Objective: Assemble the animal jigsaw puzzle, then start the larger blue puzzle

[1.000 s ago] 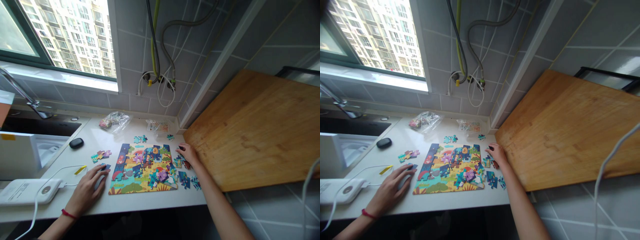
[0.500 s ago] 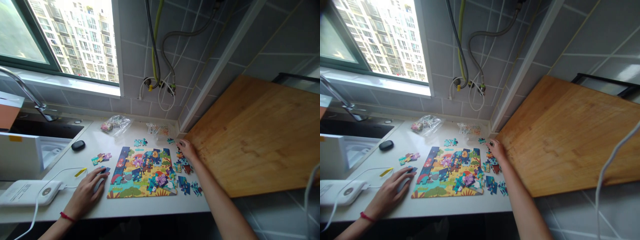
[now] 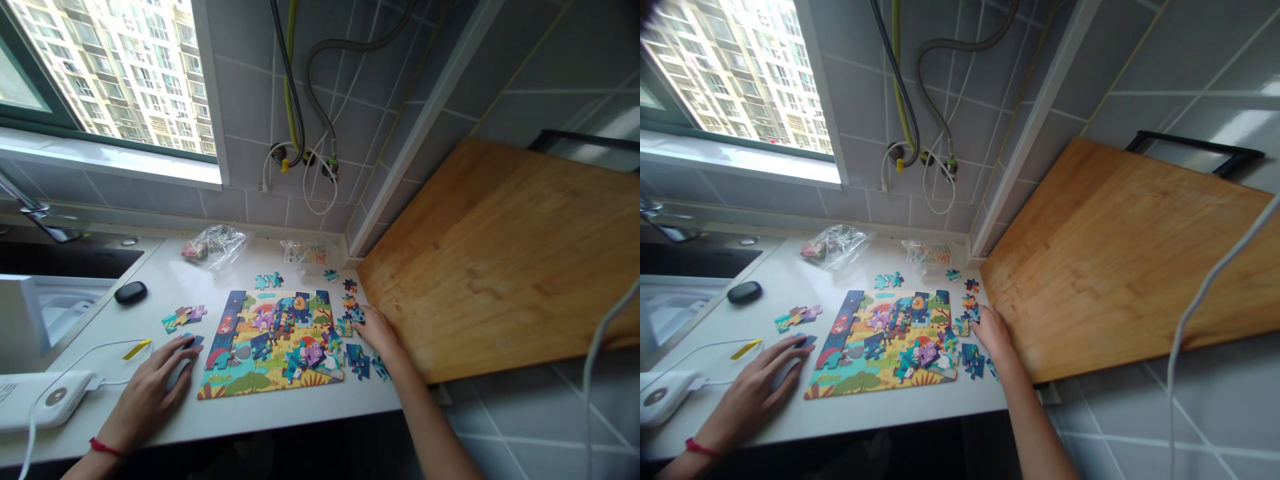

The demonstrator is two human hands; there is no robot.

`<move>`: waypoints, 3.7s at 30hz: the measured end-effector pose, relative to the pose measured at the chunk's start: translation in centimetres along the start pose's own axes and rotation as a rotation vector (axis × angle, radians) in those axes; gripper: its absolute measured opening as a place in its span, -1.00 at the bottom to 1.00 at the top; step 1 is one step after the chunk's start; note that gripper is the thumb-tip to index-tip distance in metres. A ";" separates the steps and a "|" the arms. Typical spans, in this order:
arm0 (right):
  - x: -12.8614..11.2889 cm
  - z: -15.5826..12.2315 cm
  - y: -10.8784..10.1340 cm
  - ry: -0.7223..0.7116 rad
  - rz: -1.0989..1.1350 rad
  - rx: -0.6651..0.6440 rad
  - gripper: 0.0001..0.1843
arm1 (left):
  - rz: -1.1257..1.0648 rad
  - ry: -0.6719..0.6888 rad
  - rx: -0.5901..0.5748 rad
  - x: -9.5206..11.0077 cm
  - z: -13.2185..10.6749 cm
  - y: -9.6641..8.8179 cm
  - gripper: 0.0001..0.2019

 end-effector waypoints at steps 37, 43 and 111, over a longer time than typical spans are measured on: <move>2.4 -1.0 1.0 -0.021 0.008 -0.097 -0.61 | -0.035 -0.019 -0.040 0.0 0.0 0.2 -0.72; 2.2 -0.2 0.6 -0.004 0.018 -0.026 -0.69 | -0.019 -0.010 -0.010 0.1 0.2 -0.1 -0.72; -28.0 -10.6 13.2 -0.436 0.288 -0.243 -0.59 | -0.066 0.093 -0.221 3.7 0.3 0.4 -0.49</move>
Point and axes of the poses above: each hand's wrist, its own z-axis towards the middle knuckle, its own y-axis out of the palm, x = y × z, the point moved 9 cm from there along z, towards the middle knuckle, and after that the axes turned 4 degrees about -x, right-handed, at the moved point
